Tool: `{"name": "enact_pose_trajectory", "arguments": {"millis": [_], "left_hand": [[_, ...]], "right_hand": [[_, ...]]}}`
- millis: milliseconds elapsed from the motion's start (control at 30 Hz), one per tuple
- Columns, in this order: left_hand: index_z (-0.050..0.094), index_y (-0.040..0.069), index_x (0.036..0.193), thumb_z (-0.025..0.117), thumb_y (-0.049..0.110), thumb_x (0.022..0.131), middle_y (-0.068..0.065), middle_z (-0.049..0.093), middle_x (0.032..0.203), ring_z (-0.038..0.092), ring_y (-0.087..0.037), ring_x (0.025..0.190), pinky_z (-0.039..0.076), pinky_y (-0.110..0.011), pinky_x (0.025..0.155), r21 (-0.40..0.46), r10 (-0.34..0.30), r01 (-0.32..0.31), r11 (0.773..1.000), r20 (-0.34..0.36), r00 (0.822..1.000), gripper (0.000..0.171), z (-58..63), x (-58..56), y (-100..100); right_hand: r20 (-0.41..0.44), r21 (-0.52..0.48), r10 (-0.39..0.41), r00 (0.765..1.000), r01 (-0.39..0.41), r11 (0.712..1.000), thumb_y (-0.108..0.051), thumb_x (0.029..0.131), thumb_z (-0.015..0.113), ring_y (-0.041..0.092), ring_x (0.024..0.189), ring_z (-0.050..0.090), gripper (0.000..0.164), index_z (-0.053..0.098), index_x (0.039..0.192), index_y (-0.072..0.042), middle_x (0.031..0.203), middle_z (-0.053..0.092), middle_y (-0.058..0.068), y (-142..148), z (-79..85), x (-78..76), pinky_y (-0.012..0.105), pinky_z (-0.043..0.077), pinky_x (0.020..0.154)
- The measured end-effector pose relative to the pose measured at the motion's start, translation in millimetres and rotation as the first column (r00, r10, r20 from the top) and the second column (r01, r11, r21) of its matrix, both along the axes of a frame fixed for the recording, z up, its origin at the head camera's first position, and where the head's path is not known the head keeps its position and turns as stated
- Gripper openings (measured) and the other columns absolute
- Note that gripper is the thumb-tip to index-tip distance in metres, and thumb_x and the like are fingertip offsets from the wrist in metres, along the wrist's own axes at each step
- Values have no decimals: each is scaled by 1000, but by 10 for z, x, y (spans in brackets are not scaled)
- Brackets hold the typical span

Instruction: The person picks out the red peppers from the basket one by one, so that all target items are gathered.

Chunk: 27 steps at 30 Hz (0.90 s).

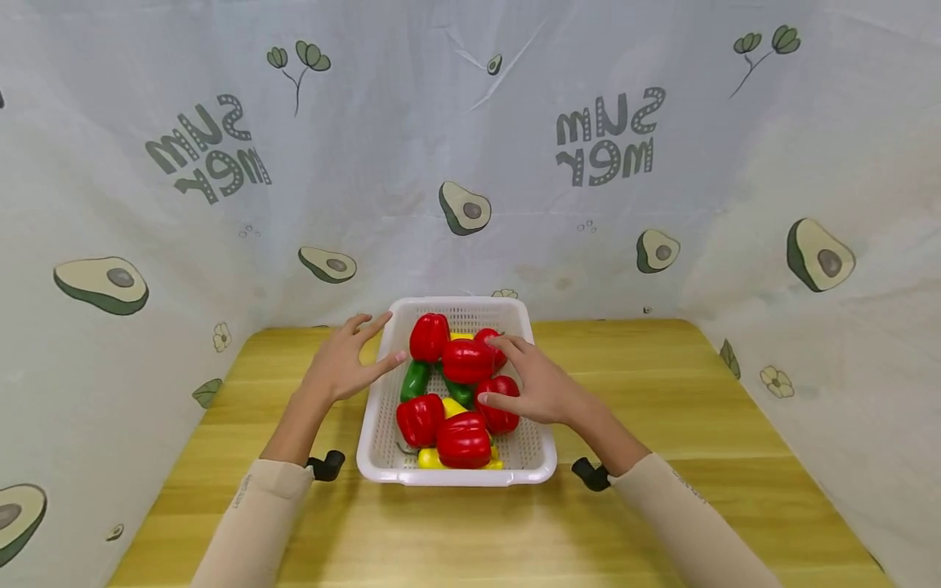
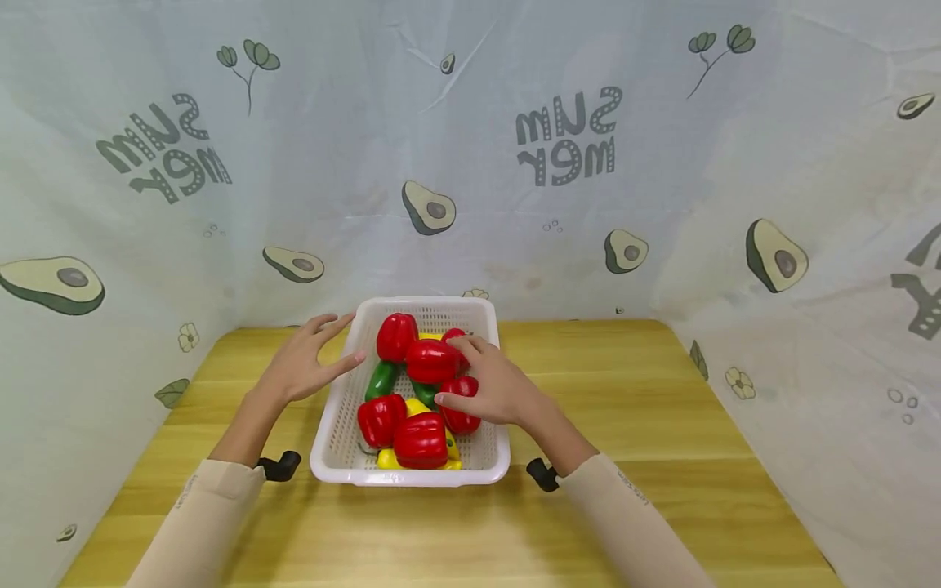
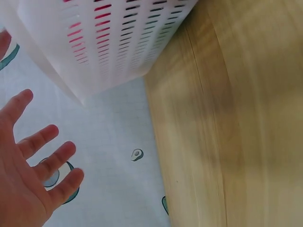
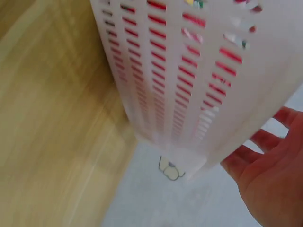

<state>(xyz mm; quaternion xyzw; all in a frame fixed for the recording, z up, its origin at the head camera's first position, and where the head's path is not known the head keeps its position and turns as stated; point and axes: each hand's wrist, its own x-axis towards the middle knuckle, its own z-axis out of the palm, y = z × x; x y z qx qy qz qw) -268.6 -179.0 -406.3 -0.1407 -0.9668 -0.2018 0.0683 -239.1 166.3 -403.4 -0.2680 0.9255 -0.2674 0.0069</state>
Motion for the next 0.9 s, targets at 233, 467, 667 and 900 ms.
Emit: {"name": "enact_pose_trajectory", "arguments": {"millis": [233, 467, 667, 900], "left_hand": [[39, 35, 160, 52, 76, 91, -16, 37, 162, 44, -46, 141, 48, -74, 102, 71, 5, -7, 997, 24, 1000, 81, -111, 252, 42], [40, 34, 160, 58, 72, 91, -16, 39, 158, 55, -43, 129, 58, -63, 94, 144, 4, -18, 989, 96, 995, 80, -249, 421, 43], [44, 34, 157, 69, 60, 90, -14, 49, 151, 61, -29, 100, 61, -31, 71, 320, -30, -20, 947, 149, 988, 76, -368, 456, 93], [47, 29, 156, 71, 45, 95, -18, 50, 150, 73, -25, 79, 64, -31, 61, 495, -32, -79, 865, 212, 977, 67, -421, 494, 118]], "right_hand": [[95, -31, 124, 988, -121, 992, -55, 84, 76, 22, 135, 49, 83, 44, 153, -22, 151, 48, 0, -89, -38, 166, 50, 59, 99], [118, -29, 256, 959, -254, 967, -44, 87, 76, 25, 135, 51, 70, 51, 147, -20, 150, 54, 3, -176, -74, 244, 47, 56, 105], [178, 18, 283, 942, -291, 957, -47, 82, 80, 22, 134, 50, 78, 52, 147, -16, 148, 55, 0, -197, -59, 286, 42, 58, 102], [181, 105, 280, 943, -301, 948, -39, 80, 85, 14, 127, 54, 73, 55, 144, -21, 139, 61, -7, -239, -90, 339, 40, 57, 102]]}}
